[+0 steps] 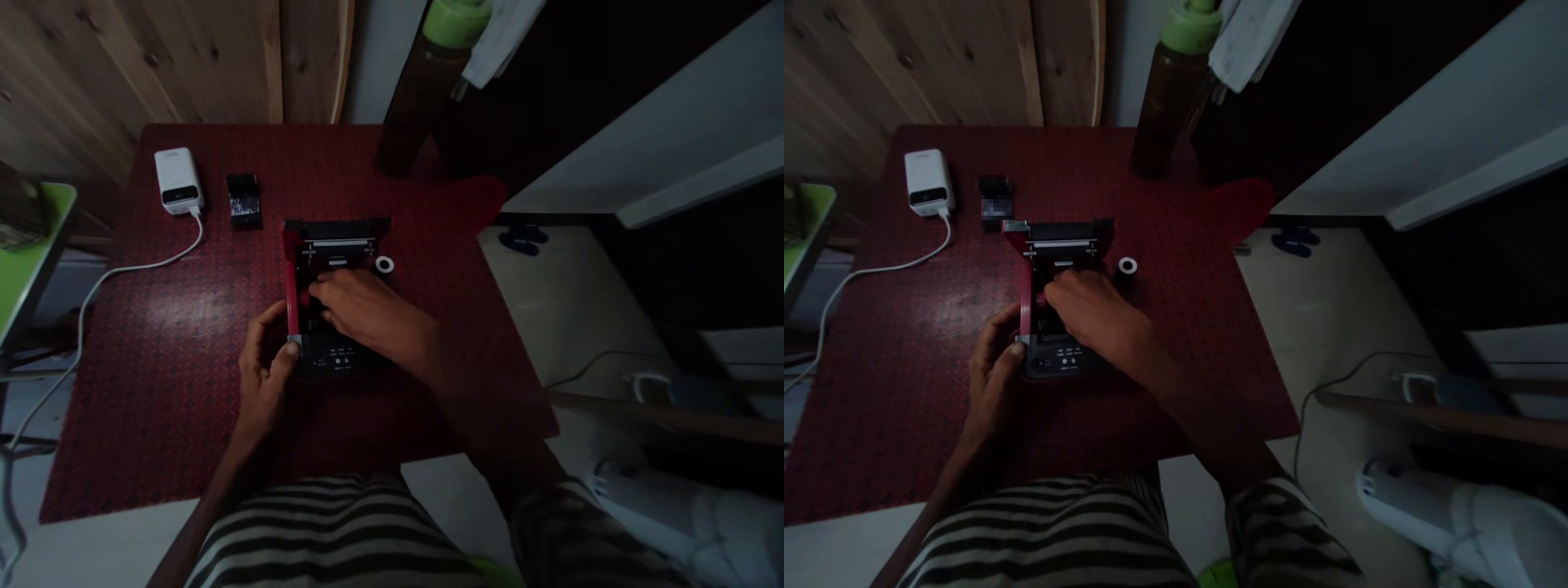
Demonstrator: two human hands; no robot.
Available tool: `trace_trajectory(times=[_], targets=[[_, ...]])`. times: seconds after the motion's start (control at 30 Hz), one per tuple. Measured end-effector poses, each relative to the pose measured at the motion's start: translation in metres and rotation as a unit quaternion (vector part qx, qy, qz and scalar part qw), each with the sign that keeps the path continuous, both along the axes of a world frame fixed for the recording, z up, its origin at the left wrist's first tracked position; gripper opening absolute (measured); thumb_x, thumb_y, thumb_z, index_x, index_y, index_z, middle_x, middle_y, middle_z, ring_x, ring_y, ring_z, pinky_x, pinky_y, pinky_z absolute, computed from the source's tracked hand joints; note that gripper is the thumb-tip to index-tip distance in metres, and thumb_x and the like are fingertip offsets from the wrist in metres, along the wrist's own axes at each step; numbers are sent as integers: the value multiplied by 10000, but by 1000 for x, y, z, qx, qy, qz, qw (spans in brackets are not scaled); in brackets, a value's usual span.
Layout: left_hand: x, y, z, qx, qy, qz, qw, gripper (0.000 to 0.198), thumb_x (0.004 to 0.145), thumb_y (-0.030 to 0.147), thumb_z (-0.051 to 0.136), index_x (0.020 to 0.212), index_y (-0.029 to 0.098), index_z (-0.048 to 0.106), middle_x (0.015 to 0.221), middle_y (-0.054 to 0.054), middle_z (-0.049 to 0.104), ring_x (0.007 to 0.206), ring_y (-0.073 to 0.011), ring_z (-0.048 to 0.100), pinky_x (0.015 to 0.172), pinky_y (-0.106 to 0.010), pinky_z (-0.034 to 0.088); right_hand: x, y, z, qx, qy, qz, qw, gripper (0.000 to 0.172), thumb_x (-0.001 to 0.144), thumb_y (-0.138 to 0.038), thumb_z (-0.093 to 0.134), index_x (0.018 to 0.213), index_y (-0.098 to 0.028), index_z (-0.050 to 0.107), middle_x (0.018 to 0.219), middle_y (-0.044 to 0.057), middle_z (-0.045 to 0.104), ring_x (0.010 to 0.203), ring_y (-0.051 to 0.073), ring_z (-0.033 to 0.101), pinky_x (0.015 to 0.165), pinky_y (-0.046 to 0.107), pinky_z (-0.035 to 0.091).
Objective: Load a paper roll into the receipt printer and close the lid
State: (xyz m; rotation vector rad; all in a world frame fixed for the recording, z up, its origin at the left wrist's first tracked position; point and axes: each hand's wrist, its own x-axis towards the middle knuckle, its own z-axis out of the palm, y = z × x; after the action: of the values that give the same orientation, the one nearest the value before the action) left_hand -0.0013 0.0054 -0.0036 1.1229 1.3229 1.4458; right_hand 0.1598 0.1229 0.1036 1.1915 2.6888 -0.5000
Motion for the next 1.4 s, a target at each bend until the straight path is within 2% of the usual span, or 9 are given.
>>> trace_trajectory(times=[0.17,0.33,0.43,0.57,0.77,0.97,1.13,1.27,1.4], targets=[[0,0,1,5,8,5,1000,533,1069,561,753,1525,288,720,1506,-103,762,1389,-319,732,1180,-489,591,13,-21,14,92,57,-28,994,273,1090,-36,616,1268,-123,804,1225,166,843,1203,326,777,1027,442,610],[0,1,3,14,12,10,1000,500,1067,567,761,1488,299,751,1440,-93,796,1304,-310,774,1076,-452,638,67,-56,16,140,331,-103,927,203,1048,-137,765,1226,-231,790,1144,57,864,1057,252,791,1010,414,635],[1,1,5,8,12,16,1000,472,1066,557,762,1475,323,767,1438,-73,801,1319,-298,767,1094,-433,625,104,-71,1,78,416,-214,880,259,990,-199,833,1231,-283,790,1139,18,869,1029,243,809,980,413,645],[1,1,5,15,17,21,1000,459,1055,558,765,1454,332,789,1421,-59,807,1314,-285,760,1084,-403,616,126,-82,-44,-23,453,-330,828,256,957,-238,788,1208,-284,800,1198,36,873,1100,259,826,979,415,653],[-1,3,0,9,15,17,1000,524,1025,596,769,1460,303,783,1401,-80,811,1264,-303,764,1032,-408,609,120,-86,-98,-43,408,-319,854,265,926,-201,746,1169,-266,827,1105,44,865,943,236,801,877,377,636],[-2,4,1,7,48,30,998,562,1012,633,755,1441,272,789,1357,-88,802,1241,-309,741,1014,-400,591,116,-89,-117,-43,420,-299,856,450,913,-124,757,1317,-304,840,1329,64,873,1249,285,815,1182,520,613],[-1,2,4,-1,51,24,998,566,1029,632,726,1467,275,768,1335,-82,794,1185,-297,737,973,-396,590,132,-99,-114,-97,430,-293,848,649,923,-126,745,1546,-309,747,1524,99,808,1260,260,828,1151,496,658],[0,2,5,2,49,20,999,550,1028,628,732,1458,287,769,1394,-81,784,1271,-315,728,1040,-418,584,155,-99,-94,-103,407,-286,861,508,1033,-181,633,1515,-275,765,1473,110,833,1264,257,838,1137,501,669],[0,3,4,-2,42,23,999,543,1021,607,731,1453,281,772,1349,-82,796,1218,-310,747,990,-408,598,168,-65,-80,-52,383,-327,862,332,1093,-270,618,1332,-246,846,1318,97,884,1243,270,832,1129,508,653]])
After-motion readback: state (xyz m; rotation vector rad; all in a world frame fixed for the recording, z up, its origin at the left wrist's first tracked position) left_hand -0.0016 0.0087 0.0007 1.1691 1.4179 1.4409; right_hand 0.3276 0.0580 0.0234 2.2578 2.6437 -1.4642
